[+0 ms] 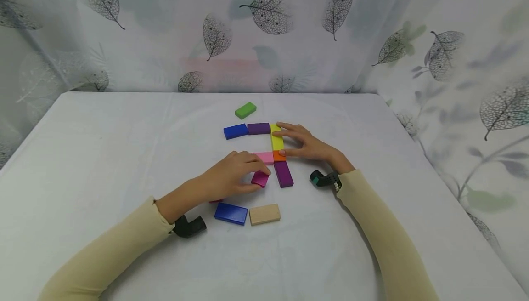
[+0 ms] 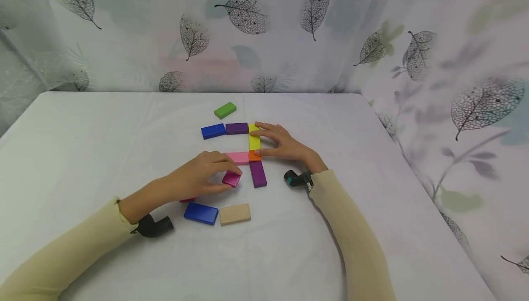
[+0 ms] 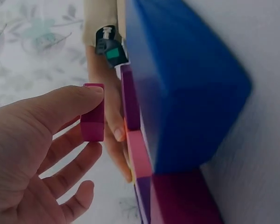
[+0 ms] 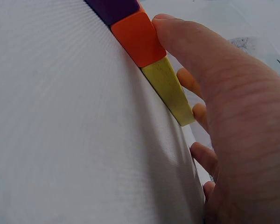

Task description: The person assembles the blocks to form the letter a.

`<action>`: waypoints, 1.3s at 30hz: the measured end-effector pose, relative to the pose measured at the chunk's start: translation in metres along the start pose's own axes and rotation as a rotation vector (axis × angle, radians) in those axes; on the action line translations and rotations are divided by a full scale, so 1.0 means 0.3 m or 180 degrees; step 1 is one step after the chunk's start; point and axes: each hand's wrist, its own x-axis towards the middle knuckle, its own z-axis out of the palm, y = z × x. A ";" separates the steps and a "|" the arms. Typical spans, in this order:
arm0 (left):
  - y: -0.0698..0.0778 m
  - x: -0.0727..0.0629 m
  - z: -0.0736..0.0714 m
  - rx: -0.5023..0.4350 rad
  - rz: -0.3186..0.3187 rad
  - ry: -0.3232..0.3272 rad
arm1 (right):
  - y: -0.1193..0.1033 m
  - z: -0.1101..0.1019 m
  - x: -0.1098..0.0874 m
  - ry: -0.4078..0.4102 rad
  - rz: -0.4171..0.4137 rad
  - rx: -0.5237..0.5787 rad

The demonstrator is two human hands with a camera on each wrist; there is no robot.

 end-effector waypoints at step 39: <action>0.026 0.047 0.070 -0.0522 0.0335 -0.0836 | -0.003 -0.001 -0.002 0.0003 0.0003 -0.0027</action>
